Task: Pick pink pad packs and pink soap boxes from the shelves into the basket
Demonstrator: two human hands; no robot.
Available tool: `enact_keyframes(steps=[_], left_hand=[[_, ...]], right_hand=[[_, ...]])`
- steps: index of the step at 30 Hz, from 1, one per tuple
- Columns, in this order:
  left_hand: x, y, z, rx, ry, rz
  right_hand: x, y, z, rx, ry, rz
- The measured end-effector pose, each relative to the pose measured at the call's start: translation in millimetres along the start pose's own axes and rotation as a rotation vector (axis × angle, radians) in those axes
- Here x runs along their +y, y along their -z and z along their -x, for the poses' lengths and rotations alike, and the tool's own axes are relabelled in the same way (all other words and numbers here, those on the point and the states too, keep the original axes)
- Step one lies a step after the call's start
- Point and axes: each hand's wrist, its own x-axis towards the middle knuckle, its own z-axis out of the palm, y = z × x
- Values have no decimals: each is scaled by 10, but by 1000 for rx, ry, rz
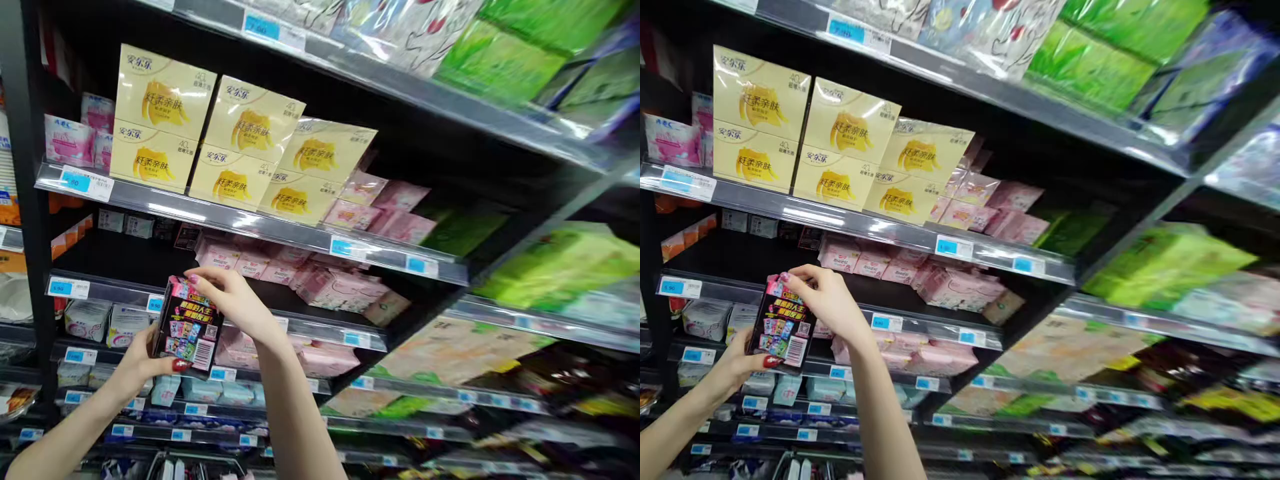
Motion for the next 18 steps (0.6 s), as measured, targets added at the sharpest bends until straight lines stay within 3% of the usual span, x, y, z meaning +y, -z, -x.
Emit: enact_keyframes(steps=[5,10,18], left_hand=[[109,-52,40,14,-32,16],[200,-151,107,40,-46,71],[125,-122,87,8,-58,84]], right_hand=[[200,120,69,-66,150,-245],[380,124,85,-127,130,-462],[435,56,76,-98,117,-537]])
